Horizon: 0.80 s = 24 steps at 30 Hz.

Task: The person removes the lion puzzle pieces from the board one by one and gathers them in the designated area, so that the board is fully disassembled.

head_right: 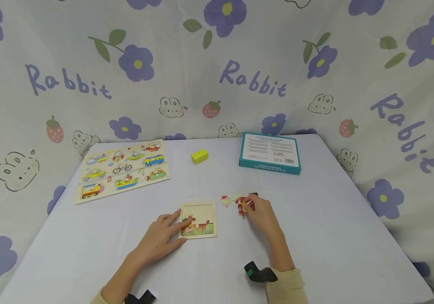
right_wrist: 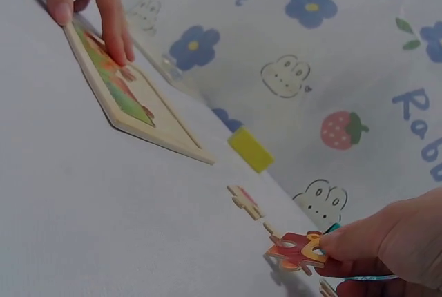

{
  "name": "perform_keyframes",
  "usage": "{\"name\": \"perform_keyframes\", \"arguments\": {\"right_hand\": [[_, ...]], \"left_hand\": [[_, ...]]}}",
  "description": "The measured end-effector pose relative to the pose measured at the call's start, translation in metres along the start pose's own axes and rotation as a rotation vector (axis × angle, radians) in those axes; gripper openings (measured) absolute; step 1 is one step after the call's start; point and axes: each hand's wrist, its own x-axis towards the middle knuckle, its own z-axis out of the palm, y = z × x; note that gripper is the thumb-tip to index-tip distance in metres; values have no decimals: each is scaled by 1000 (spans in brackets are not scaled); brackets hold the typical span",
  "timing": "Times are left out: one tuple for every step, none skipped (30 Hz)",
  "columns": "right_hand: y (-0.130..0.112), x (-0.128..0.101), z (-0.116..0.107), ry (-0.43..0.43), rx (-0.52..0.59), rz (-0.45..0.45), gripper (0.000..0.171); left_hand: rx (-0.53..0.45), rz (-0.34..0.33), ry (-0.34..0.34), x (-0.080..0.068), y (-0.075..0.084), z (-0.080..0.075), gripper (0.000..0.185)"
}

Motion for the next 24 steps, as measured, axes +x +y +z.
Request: {"name": "perform_keyframes", "arguments": {"right_hand": [[1,0,1,-2,-5,-4,13],[2,1,2,-3,-8,-6,13],[2,1,2,-6,-10,-9,12],[3,1,3,-9,-13,-9,12],[3,1,3,-13,-17,-12,11],[4,1,4,-19,-25,-12,10],[5,1,4,-25,-35,-14,9],[5,1,5,-31,-43,-20,8],[5,1,5,-36,-50,-24,7],[5,1,6,-42,-63,-29,7],[5,1,6,-46,-74,-41,6],[5,1,7,-47,-82,-46,5],[4,1,7,-47,-89,-54,5],[4,1,7,-42,-93,-59,4],[3,1,7,-38,-100,-60,4],[3,1,7,-33,-108,-62,4],[2,1,7,-27,-111,-63,5],[1,0,7,-25,-114,-57,6],[1,0,8,-28,-115,-52,8],[0,0,8,-33,-113,-43,11],[0,0,8,-42,-110,-36,14],[0,1,9,-53,-111,-31,19],[0,0,9,-65,-110,-24,24],[-1,0,9,-78,-109,-20,28]], "left_hand": [[-1,1,1,0,0,0,52],[-1,1,1,0,0,0,52],[-1,1,0,0,0,0,52],[1,1,-2,0,0,0,52],[2,0,-3,0,0,0,52],[3,0,-3,0,0,-1,52],[5,-2,-5,-1,0,-1,52],[7,-2,-7,-1,0,-1,52],[7,-3,-9,-1,1,-1,52],[6,-3,-11,-1,1,-1,52],[5,-3,-12,-1,1,-2,52],[4,-2,-12,-1,1,-2,52],[1,-2,-13,-1,1,-2,52],[-2,-1,-11,-1,1,-3,52],[-6,0,-11,-1,1,-3,52],[-8,1,-10,-1,2,-3,52],[-9,1,-9,-1,2,-4,52],[-10,1,-9,-1,2,-4,52],[-12,1,-8,0,2,-4,52],[-12,1,-8,0,2,-4,52],[-11,1,-8,0,2,-4,52],[-11,1,-7,0,2,-4,52],[-10,1,-7,0,2,-4,52],[-9,2,-6,0,2,-4,51]]}}
